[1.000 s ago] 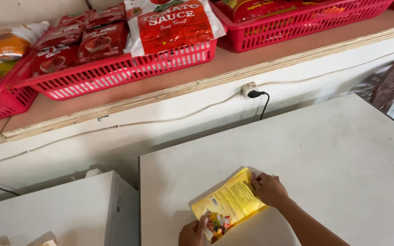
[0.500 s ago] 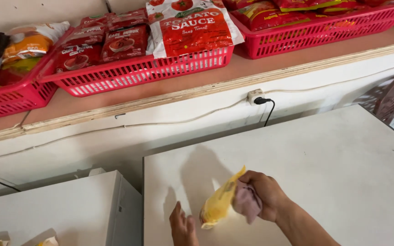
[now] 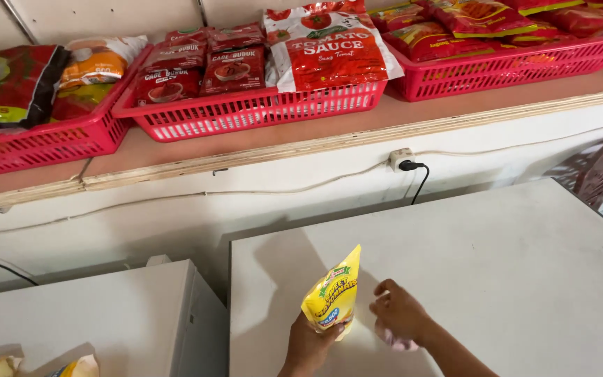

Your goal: The person is wiping and stocking mayonnaise pouches onto a grocery store shelf.

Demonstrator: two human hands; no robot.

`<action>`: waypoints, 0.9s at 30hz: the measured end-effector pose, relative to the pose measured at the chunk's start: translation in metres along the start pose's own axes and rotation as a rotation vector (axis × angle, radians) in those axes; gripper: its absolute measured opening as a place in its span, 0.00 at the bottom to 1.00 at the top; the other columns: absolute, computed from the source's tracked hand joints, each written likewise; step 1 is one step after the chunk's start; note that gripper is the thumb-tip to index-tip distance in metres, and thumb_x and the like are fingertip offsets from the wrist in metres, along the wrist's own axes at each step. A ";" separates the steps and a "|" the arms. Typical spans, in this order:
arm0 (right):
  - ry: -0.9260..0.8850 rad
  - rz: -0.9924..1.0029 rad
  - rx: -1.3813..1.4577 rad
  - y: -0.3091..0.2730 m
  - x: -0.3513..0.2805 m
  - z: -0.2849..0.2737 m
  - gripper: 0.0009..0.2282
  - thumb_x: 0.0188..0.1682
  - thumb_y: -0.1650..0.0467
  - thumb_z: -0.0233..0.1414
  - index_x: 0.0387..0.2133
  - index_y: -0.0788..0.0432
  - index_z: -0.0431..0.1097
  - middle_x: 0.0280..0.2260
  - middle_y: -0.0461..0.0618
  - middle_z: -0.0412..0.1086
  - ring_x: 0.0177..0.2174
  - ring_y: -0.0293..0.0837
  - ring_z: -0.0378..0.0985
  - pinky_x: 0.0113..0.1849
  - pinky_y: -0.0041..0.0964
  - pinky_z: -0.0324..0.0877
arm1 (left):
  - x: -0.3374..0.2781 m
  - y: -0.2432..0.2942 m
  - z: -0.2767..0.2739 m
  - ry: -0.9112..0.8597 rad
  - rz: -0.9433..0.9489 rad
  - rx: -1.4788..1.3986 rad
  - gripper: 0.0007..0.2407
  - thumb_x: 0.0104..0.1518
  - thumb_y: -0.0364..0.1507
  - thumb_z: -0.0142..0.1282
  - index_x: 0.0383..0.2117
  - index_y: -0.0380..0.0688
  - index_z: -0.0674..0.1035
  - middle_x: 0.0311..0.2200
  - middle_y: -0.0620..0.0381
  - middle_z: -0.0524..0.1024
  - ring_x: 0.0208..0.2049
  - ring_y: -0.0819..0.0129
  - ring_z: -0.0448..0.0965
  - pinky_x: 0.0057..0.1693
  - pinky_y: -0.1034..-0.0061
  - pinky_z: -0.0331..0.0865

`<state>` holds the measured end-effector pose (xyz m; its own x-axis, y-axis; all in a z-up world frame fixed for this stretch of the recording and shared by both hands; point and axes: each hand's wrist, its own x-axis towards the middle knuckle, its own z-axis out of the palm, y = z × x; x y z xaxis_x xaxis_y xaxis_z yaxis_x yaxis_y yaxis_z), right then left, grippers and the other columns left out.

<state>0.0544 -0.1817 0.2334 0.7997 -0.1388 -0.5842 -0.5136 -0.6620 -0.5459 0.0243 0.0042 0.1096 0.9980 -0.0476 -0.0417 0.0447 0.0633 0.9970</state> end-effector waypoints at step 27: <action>0.169 -0.800 0.757 -0.046 -0.144 -0.157 0.29 0.36 0.75 0.69 0.55 0.60 0.70 0.32 0.56 0.85 0.32 0.40 0.86 0.34 0.36 0.80 | -0.008 0.335 0.050 -0.515 0.441 0.029 0.25 0.57 0.32 0.64 0.60 0.39 0.70 0.54 0.52 0.79 0.59 0.66 0.78 0.65 0.67 0.69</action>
<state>0.0115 -0.2471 0.4368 0.9874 -0.0091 0.1579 0.1580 0.0063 -0.9874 0.0287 -0.0236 0.4470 0.7737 -0.4926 0.3983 -0.3697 0.1595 0.9154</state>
